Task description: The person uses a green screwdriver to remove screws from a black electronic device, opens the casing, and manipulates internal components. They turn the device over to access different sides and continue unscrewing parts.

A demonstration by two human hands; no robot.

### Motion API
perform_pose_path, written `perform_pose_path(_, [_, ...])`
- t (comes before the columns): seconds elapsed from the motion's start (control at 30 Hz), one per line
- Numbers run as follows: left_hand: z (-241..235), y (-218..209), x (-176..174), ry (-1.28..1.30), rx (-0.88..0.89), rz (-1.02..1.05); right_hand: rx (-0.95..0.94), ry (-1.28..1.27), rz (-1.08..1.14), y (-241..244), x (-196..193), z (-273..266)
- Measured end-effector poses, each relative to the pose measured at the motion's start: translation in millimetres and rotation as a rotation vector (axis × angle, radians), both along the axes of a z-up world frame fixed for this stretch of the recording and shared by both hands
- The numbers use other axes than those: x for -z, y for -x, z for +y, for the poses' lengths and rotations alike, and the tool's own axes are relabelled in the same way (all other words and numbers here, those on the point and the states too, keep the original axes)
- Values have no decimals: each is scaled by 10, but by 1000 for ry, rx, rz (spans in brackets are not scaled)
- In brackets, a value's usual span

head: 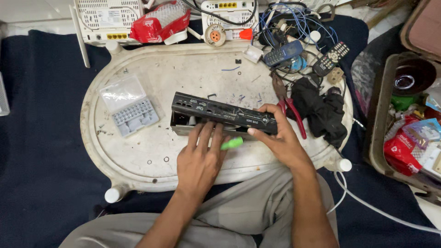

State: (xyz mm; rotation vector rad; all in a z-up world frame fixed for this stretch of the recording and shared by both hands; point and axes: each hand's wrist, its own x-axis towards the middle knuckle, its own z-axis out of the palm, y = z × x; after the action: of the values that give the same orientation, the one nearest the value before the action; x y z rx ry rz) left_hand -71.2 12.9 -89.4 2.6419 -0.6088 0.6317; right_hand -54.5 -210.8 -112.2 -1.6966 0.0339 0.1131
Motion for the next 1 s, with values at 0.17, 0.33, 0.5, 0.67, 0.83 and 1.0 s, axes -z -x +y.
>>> perform_pose_path(0.17, [52,20,27,-20,-6,-23,-31,64,-17,35,-29,-13])
perform_pose_path(0.33, [31,24,71,23,-93,-118,-48,66,-8,32,-39,-22])
perform_pose_path(0.5, [82,47,39,-57,-110,-163,-47,16,17,32,-34,-15])
perform_pose_path(0.67, [102,49,50,98,-181,-149,-55,127,-1,25,-7,-32])
perform_pose_path(0.83, [257,64,32,60,-119,-184,-58,128,-29,12,-1,-31])
perform_pose_path(1.0, [294,71,43,-22,-36,-173,-48,120,30,-17,-25,-33])
